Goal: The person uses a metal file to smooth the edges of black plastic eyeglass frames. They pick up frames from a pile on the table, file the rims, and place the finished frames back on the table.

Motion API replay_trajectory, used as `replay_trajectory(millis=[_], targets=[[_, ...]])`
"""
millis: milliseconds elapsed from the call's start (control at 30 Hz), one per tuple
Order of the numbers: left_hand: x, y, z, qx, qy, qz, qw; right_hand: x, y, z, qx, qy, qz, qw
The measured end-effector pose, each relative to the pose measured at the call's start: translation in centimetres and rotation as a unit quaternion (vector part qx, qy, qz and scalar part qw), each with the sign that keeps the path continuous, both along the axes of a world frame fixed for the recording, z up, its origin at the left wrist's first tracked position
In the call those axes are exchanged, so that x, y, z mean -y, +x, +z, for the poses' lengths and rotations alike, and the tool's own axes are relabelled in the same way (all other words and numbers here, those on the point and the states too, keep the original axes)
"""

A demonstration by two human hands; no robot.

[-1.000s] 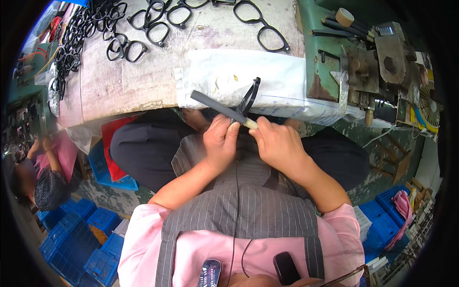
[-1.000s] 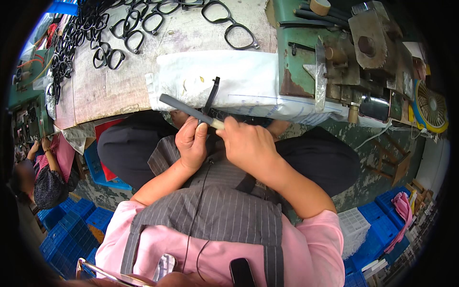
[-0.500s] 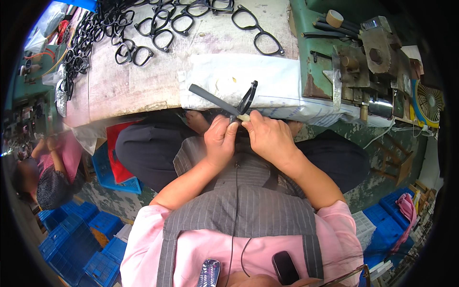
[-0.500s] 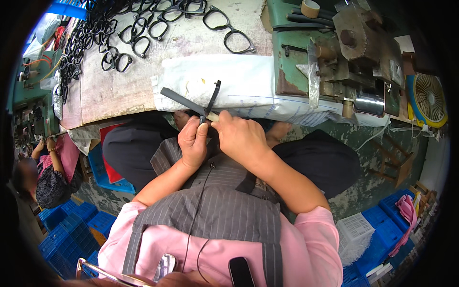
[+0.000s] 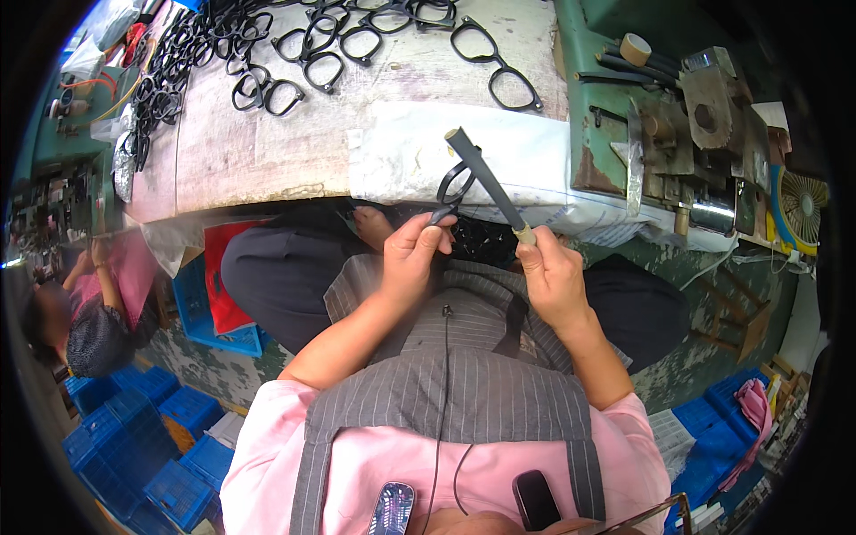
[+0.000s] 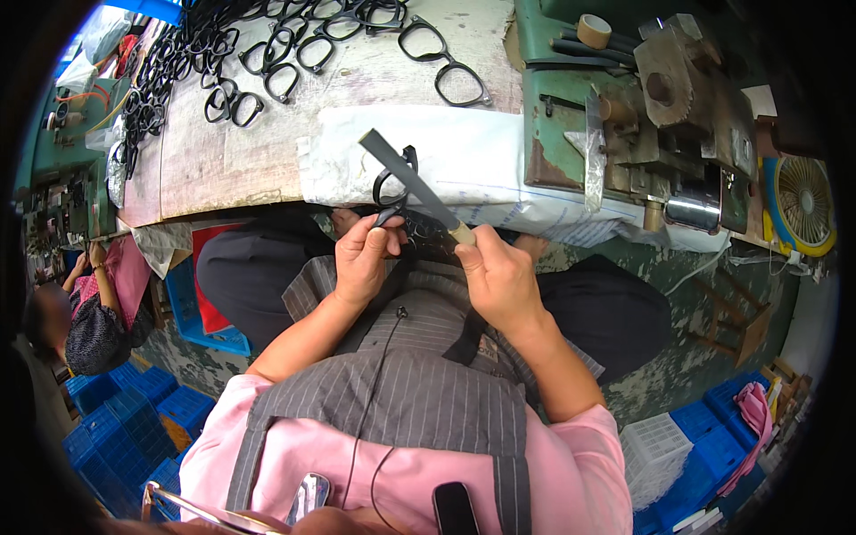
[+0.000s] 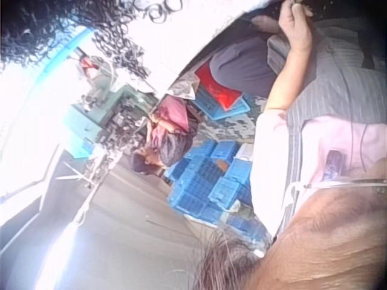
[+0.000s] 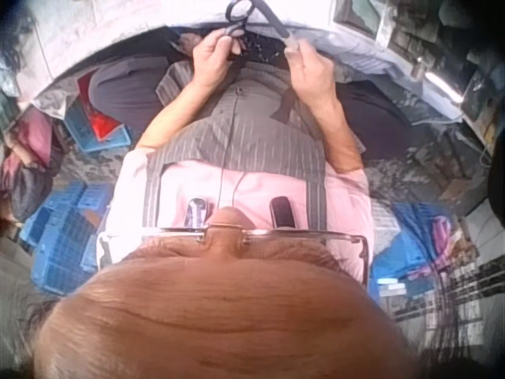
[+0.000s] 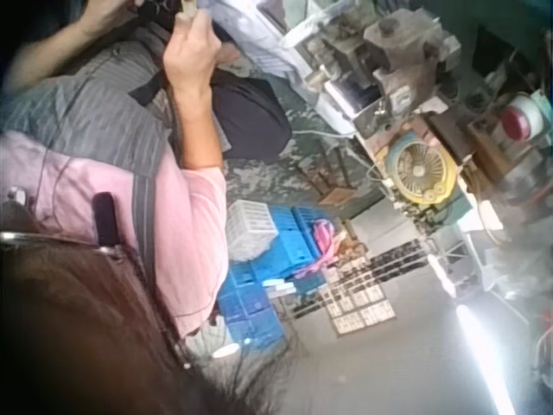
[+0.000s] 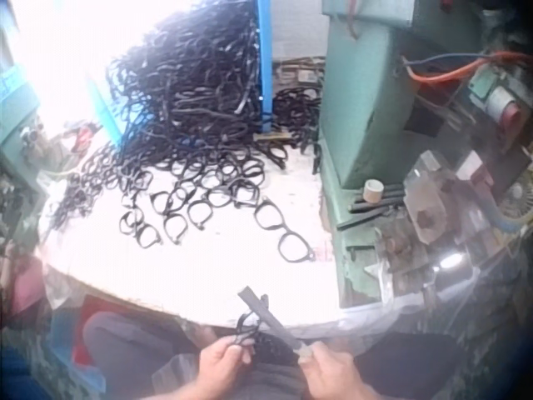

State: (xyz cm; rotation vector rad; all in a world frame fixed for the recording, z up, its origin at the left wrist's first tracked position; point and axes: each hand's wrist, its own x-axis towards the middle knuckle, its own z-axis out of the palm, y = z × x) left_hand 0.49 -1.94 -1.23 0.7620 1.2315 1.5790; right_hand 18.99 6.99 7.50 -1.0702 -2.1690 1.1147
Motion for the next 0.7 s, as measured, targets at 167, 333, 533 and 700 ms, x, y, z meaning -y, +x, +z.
replay_trajectory(millis=[167, 333, 533, 700], targets=[[0.1, -0.1, 0.7, -0.050, -0.023, -0.015, 0.998, 0.2, -0.4, -0.1, 0.002, 0.013, 0.004, 1.000], [-0.1, -0.2, 0.8, -0.112, 0.006, -0.019, 0.994, 1.2, -1.5, 0.0, 0.103, 0.082, 0.056, 0.990], [0.0, -0.2, 1.4, -0.144, -0.028, -0.029, 0.989, 2.1, -2.5, 0.5, 0.234, 0.091, 0.071, 0.965], [-0.3, -0.9, 2.1, -0.270, 0.003, -0.057, 0.961, 0.4, -4.3, 0.0, 0.235, 0.084, 0.061, 0.966]])
